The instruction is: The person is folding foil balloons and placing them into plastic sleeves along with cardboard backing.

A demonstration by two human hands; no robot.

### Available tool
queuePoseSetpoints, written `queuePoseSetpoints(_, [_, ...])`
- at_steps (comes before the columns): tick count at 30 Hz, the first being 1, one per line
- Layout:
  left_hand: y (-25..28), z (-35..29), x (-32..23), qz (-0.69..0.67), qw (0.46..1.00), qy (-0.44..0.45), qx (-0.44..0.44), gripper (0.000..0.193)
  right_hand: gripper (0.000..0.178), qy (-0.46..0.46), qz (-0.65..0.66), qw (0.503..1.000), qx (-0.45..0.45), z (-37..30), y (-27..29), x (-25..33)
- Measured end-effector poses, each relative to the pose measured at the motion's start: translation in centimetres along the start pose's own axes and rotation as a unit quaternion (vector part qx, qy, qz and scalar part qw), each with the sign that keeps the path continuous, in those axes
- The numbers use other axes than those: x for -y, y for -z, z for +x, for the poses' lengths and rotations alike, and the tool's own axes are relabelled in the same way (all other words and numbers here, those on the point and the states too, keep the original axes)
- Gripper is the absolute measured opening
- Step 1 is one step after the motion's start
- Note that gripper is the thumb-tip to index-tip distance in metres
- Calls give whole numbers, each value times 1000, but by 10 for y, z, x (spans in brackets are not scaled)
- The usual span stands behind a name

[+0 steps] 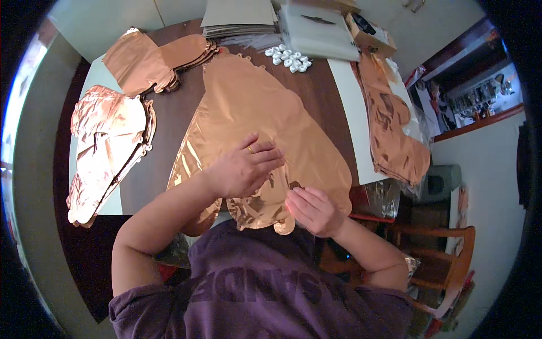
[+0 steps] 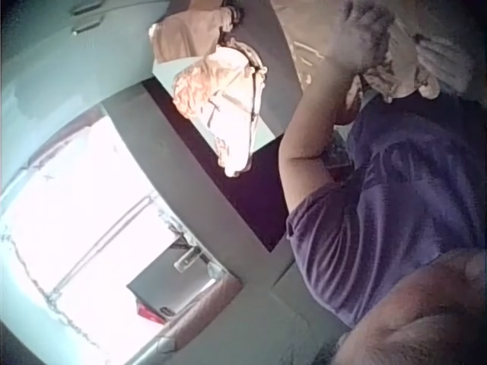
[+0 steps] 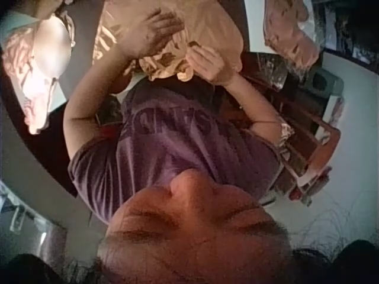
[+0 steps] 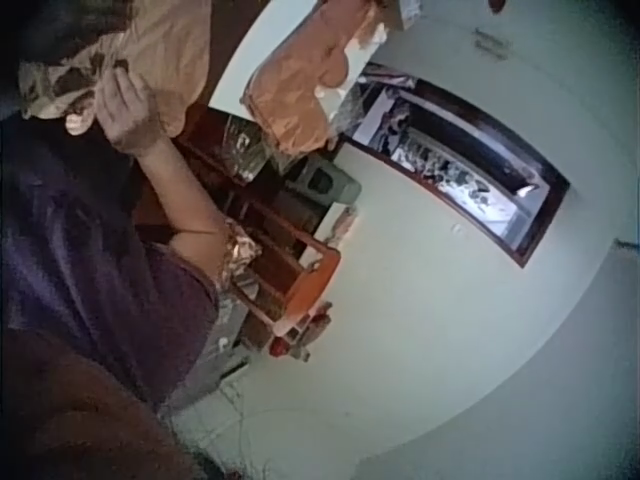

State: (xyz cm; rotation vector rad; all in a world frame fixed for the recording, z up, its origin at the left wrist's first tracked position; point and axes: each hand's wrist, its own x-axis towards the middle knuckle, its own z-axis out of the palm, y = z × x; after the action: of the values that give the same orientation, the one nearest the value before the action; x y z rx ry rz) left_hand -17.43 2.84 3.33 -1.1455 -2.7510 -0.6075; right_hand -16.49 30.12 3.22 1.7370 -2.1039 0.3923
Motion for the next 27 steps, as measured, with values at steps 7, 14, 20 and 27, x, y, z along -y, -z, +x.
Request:
queuePoseSetpoints(7, [4,-3,-2,21,999,-24,8,50,25,-20,33,999,21,6,7,1])
queuePoseSetpoints(14, [1,-1,-2,53,998,-38,15,56,26,-28,25,999,19,6,8,4])
queuePoseSetpoints(20, [-4,-2,-2,1,1000,7,6,62,25,-27,26,999,20,10,9,1])
queuePoseSetpoints(27, [11,-16,1,-38,994,77,-67,74,41,-77,195,972,106,31,37,-17])
